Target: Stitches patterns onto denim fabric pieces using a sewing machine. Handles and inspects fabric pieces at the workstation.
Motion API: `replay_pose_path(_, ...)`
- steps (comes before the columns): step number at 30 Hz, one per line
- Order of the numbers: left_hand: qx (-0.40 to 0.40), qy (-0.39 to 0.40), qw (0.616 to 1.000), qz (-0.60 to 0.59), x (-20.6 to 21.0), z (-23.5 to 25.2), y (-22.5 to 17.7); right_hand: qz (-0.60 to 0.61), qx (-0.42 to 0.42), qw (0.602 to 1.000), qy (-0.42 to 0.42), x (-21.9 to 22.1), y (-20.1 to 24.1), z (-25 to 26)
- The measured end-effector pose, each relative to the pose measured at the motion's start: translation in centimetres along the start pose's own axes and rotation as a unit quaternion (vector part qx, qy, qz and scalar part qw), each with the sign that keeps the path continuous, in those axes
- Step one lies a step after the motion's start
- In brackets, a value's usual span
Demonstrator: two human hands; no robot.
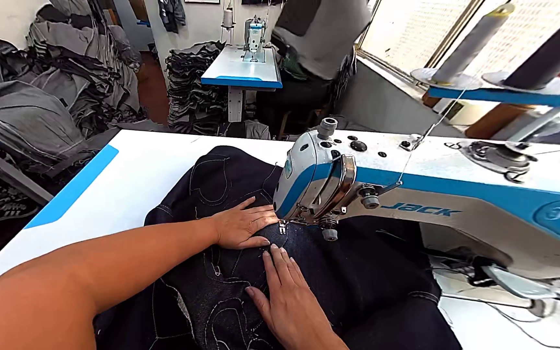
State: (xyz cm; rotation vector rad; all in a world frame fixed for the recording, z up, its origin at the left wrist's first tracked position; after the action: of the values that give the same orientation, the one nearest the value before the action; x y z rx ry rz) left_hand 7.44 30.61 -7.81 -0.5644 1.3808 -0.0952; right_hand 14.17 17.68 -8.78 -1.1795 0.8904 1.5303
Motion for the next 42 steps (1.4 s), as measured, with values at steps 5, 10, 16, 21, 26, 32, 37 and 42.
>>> replay_pose_path(5,-0.045,-0.025,0.999,0.015,0.2,-0.2,-0.2,0.021,-0.035,0.999,0.010,0.2,-1.4,0.0)
replay_pose_path(10,-0.114,-0.042,0.992,0.014,0.3,-0.2,0.0,0.024,-0.094,0.995,0.006,0.2,-3.3,0.4)
replay_pose_path(16,-0.219,-0.097,0.971,0.005,0.9,-0.7,-0.7,0.040,-0.210,0.976,-0.043,0.5,-6.5,1.0)
replay_pose_path(21,-0.243,-0.094,0.966,-0.010,1.1,-0.7,-0.9,0.030,-0.254,0.967,0.010,-0.2,-7.3,1.5)
replay_pose_path(26,-0.121,0.004,0.993,0.015,-1.4,0.1,-1.0,0.014,-0.129,0.989,0.066,-9.1,-6.2,-0.3)
replay_pose_path(32,0.225,0.086,0.967,0.083,-0.5,-1.0,-0.2,0.060,0.048,0.997,-0.020,-6.2,1.0,0.4)
replay_pose_path(37,0.198,0.058,0.978,0.019,0.1,-1.7,0.7,0.010,0.072,0.997,0.007,0.0,0.2,1.7)
replay_pose_path(42,0.137,0.025,0.990,0.002,0.5,-2.1,0.4,-0.014,0.022,0.999,-0.032,-0.2,-1.0,0.8)
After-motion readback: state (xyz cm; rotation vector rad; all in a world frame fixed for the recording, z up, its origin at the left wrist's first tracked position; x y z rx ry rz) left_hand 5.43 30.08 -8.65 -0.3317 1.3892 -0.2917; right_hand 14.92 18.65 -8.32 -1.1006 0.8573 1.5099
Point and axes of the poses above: each hand's wrist, its own z-axis towards the middle knuckle, its own x-axis out of the palm, y = z × x, the point moved 8 cm from there along z, towards the middle knuckle, and after that the axes turned 14 degrees about -z, right-handed, at the moved point
